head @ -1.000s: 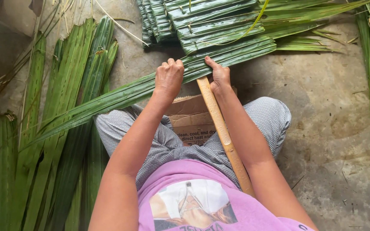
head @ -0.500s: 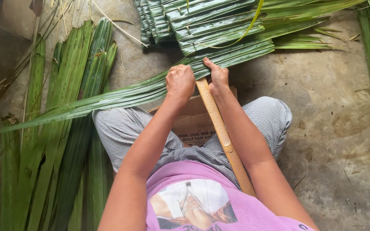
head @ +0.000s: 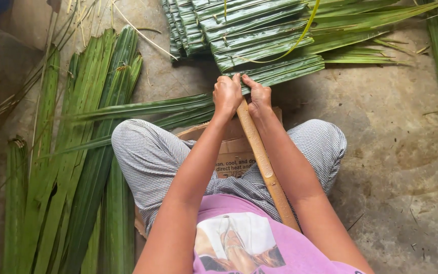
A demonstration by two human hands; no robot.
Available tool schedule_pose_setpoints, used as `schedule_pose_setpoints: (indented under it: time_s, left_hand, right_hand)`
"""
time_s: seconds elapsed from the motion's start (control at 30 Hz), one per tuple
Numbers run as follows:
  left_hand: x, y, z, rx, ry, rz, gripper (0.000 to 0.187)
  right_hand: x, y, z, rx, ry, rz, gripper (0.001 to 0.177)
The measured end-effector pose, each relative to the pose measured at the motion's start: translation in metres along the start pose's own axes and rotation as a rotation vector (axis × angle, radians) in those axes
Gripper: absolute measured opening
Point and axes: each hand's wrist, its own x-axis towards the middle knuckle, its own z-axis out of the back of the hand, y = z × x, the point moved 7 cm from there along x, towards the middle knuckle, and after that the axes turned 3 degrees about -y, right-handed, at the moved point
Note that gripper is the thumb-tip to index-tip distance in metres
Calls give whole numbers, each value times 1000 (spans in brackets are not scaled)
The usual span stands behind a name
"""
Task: A person sits on the floor weaving palm leaves over a wooden stick to create a thatched panel, repeating the process for multiple leaves.
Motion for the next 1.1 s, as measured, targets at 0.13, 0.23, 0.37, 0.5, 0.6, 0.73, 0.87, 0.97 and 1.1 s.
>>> schedule_pose_setpoints:
  time_s: [0.13,0.23,0.37,0.5,0.6,0.73,0.87,0.97,1.1]
  left_hand:
    - [11,9,-14,-123,-10,62,54]
    - [8,5,-10,-276,-19,111,53]
    - [24,32,-39,-492,-65,222,49]
    - [55,57,-76,-941,-79,246,35]
    - [71,74,-78,-1041,-61,206,34]
    - [35,43,-64,-1137,-23,228,34]
    - [60,77,-79,-1191,-23,236,32]
    - [51,75,-69,-1236,-26,245,28]
    - [44,69,-60,-1240,3,256,24]
  right_hand:
    - [11,-4,5,-4,-6,-4,43]
    - [19,-2,4,-52,-4,20,49]
    - [-11,21,3,-150,-11,37,53]
    - [-10,27,28,-478,103,4,56]
    - [-22,40,35,-894,256,-180,109]
    - [-160,63,6,-506,328,-616,112]
    - [-132,33,-3,183,316,-649,76]
    - [-101,39,1,212,210,-464,70]
    - [-1,60,52,206,-26,-88,67]
